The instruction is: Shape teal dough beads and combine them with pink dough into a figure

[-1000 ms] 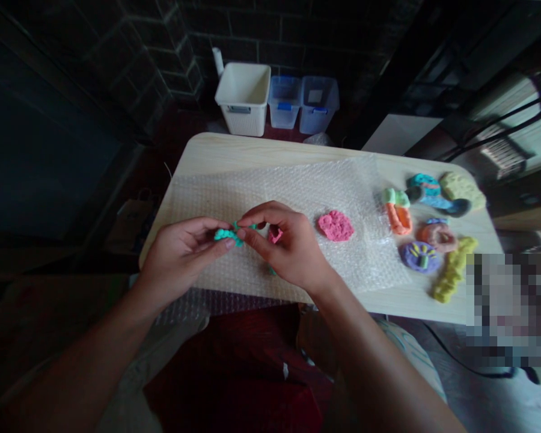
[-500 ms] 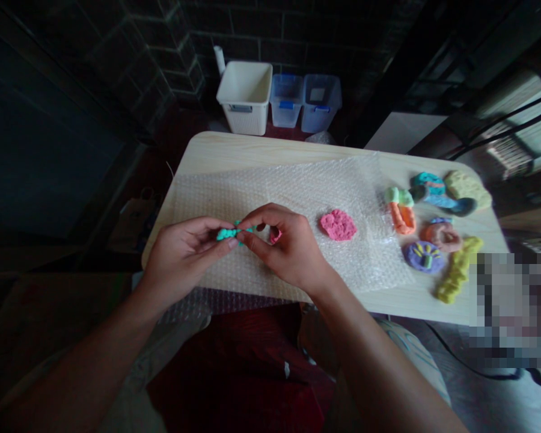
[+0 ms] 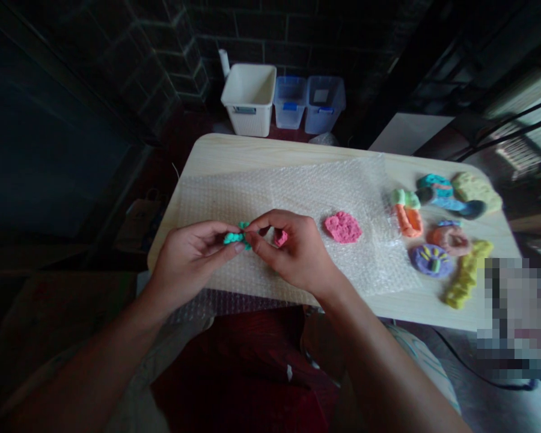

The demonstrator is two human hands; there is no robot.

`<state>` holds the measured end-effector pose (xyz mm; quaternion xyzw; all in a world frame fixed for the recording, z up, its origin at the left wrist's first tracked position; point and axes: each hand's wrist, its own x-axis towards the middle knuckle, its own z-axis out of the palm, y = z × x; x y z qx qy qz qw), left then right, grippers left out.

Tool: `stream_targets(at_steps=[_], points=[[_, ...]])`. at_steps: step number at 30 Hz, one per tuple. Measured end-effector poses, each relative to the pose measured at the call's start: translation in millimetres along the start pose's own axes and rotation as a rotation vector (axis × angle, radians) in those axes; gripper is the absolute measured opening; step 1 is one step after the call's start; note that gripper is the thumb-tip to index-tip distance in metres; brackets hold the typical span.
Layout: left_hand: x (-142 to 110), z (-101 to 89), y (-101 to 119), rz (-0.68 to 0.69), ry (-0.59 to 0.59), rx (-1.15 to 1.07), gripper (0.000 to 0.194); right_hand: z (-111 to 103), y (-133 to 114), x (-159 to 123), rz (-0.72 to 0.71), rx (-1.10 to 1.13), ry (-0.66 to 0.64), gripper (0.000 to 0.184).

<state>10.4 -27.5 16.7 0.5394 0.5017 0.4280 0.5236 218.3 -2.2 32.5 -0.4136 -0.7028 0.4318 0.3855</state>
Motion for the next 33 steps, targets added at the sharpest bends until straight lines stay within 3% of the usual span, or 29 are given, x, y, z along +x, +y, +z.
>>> stream_targets(at_steps=[10, 17, 33], points=[[-31, 4.0, -26, -0.177, -0.011, -0.011, 0.018, 7, 13, -9, 0.018, -0.113, -0.216, 0.008], [-44, 0.5, -28, -0.254, 0.006, 0.028, 0.017, 16, 11, -15, 0.089, -0.061, -0.281, 0.01], [-44, -3.1, -25, -0.27, -0.014, -0.035, 0.017, 16, 12, -14, 0.14, 0.026, -0.259, 0.013]])
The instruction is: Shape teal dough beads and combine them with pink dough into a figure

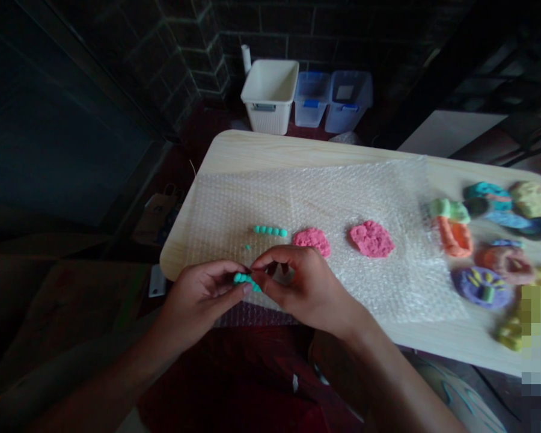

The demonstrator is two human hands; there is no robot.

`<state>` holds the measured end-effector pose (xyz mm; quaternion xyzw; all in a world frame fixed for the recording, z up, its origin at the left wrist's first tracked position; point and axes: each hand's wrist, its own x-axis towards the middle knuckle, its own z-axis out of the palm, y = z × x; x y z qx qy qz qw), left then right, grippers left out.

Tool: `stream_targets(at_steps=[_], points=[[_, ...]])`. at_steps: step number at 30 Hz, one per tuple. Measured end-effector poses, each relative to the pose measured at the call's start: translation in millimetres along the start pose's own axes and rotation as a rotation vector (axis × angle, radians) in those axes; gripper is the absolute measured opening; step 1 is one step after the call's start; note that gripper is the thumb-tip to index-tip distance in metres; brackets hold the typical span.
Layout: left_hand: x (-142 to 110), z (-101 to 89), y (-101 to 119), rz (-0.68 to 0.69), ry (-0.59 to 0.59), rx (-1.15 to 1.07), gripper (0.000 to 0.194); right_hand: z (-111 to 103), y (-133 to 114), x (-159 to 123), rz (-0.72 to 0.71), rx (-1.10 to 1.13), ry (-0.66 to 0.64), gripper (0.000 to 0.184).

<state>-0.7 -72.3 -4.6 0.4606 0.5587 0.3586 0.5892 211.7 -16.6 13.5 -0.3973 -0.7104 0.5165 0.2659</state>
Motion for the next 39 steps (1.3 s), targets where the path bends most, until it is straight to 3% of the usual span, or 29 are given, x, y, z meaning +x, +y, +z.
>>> stream_targets(at_steps=[3, 8, 20, 28, 35, 39], points=[[1, -0.1, 0, -0.004, -0.033, -0.082, 0.019, -4, 2, 0, 0.009, 0.058, 0.011, 0.019], [1, 0.3, 2, 0.009, -0.038, -0.101, 0.017, -6, 2, 0, 0.003, 0.061, -0.009, 0.014], [0, -0.8, 6, 0.032, -0.009, 0.024, 0.018, -5, -1, 1, -0.008, 0.03, -0.05, 0.011], [0, -2.4, 10, 0.059, -0.053, 0.247, 0.008, 2, -3, -2, 0.115, -0.042, -0.102, 0.019], [2, -4.9, 6, 0.04, -0.025, 0.211, 0.014, -7, 9, 4, 0.082, 0.203, 0.228, 0.02], [2, -5.7, 6, 0.053, -0.02, 0.201, 0.013, -10, 12, 5, 0.119, 0.317, 0.26, 0.024]])
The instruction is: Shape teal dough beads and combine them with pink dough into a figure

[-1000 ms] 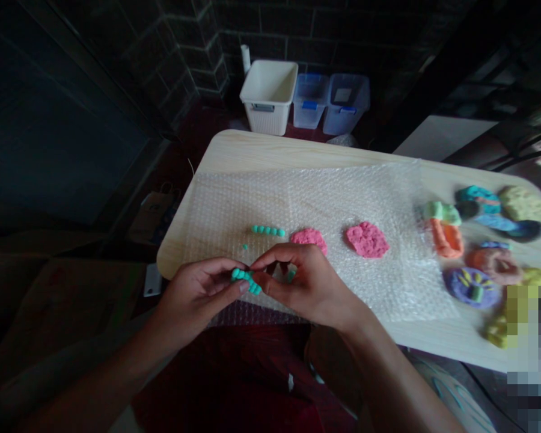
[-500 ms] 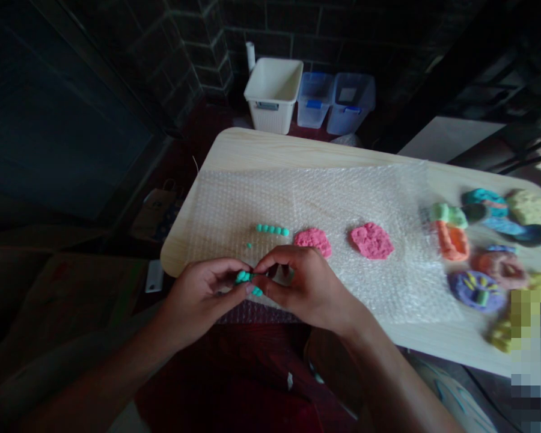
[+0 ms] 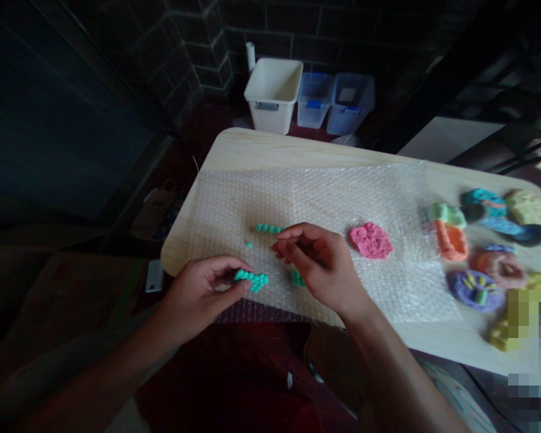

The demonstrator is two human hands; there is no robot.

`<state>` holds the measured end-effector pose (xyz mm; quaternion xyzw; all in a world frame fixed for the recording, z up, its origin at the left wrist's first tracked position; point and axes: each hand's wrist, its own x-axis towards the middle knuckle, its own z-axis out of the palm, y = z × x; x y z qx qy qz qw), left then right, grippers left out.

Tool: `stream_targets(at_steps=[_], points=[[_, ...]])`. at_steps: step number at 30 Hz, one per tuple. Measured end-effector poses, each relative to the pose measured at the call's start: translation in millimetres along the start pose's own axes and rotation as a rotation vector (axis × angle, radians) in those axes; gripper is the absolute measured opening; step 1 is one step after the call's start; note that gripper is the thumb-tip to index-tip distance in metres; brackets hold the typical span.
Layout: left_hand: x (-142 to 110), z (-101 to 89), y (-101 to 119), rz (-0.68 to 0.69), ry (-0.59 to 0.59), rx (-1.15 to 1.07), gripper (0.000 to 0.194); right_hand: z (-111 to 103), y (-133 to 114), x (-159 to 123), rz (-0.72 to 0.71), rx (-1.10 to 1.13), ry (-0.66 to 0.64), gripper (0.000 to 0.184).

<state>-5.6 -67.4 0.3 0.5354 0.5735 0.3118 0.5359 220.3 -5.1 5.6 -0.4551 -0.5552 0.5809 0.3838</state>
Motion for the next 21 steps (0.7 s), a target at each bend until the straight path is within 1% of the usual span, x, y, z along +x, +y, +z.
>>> stream_targets(at_steps=[6, 10, 13, 17, 21], points=[[0, 0.0, 3, -0.001, -0.001, 0.011, 0.014, 3, -1, -1, 0.051, -0.063, -0.021, 0.039], [0, 0.2, 3, 0.009, 0.007, -0.01, 0.014, 2, -1, -1, 0.031, -0.01, 0.067, 0.036], [1, -0.8, 2, 0.005, 0.011, -0.013, 0.015, 1, 0, -1, 0.015, 0.032, 0.1, 0.034], [6, -8.3, 3, 0.004, 0.032, -0.064, 0.016, -1, 1, 0, 0.079, 0.137, 0.096, 0.028], [14, -21.8, 5, 0.005, 0.1, -0.174, 0.021, 0, 1, 0, 0.141, 0.216, 0.058, 0.031]])
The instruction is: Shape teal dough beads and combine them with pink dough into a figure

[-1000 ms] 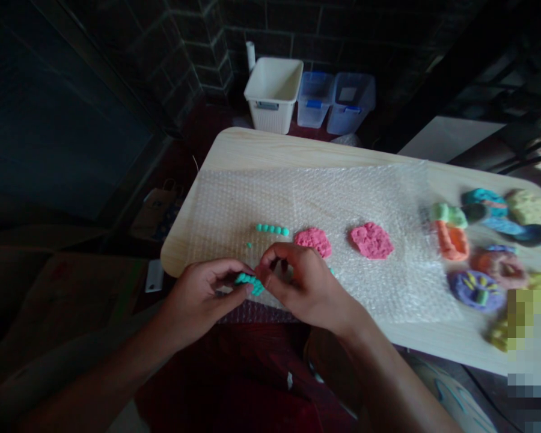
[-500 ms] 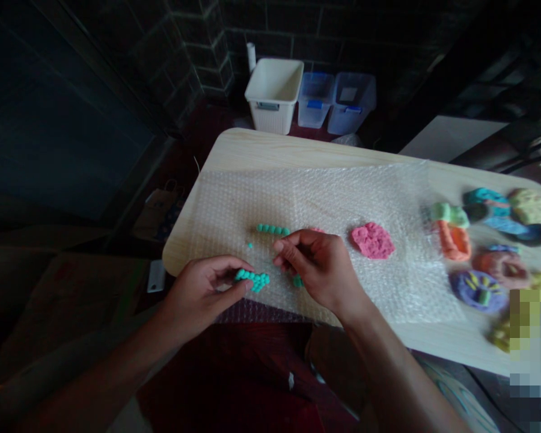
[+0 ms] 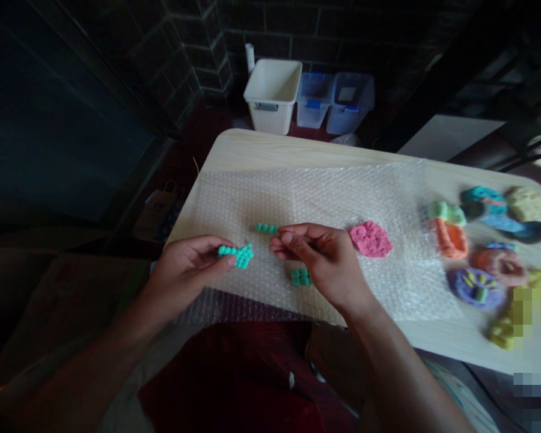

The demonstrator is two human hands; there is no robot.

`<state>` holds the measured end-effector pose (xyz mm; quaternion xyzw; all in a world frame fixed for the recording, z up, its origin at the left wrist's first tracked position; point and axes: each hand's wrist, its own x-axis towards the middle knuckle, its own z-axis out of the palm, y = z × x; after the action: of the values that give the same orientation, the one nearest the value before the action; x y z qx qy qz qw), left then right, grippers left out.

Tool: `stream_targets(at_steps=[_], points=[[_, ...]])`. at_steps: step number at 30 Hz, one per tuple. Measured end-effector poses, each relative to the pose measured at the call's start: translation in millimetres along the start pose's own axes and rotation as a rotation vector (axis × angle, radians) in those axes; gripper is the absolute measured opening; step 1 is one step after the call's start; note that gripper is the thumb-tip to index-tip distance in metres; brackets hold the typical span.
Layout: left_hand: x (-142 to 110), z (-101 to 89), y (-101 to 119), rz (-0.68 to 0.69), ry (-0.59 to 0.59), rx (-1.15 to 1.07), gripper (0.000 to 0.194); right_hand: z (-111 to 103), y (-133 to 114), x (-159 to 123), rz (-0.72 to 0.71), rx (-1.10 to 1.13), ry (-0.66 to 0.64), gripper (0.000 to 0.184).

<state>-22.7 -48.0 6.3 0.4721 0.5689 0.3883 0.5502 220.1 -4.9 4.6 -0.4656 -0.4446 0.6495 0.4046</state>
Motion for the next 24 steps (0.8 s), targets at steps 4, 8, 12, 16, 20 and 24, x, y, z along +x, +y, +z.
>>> stream_targets(at_steps=[4, 8, 12, 16, 20, 24], points=[[11, -6.4, 4, 0.01, 0.078, 0.009, 0.023, 5, -6, 1, -0.018, -0.079, 0.006, 0.045], [23, -2.7, 10, 0.032, 0.131, 0.001, 0.027, 11, -18, 3, -0.021, -0.146, 0.013, 0.06], [39, 3.1, 20, 0.079, 0.217, -0.034, 0.016, 13, -26, 9, -0.015, -0.077, -0.022, 0.058], [54, 6.8, 28, 0.046, 0.286, -0.11, 0.014, 3, -21, 17, -0.076, 0.028, 0.006, 0.044], [62, 11.3, 30, 0.005, 0.323, -0.17, 0.016, -11, -11, 23, -0.08, 0.088, 0.05, 0.038], [61, 14.2, 27, 0.004, 0.301, -0.149, 0.016, -20, -6, 25, -0.082, 0.22, 0.034, 0.035]])
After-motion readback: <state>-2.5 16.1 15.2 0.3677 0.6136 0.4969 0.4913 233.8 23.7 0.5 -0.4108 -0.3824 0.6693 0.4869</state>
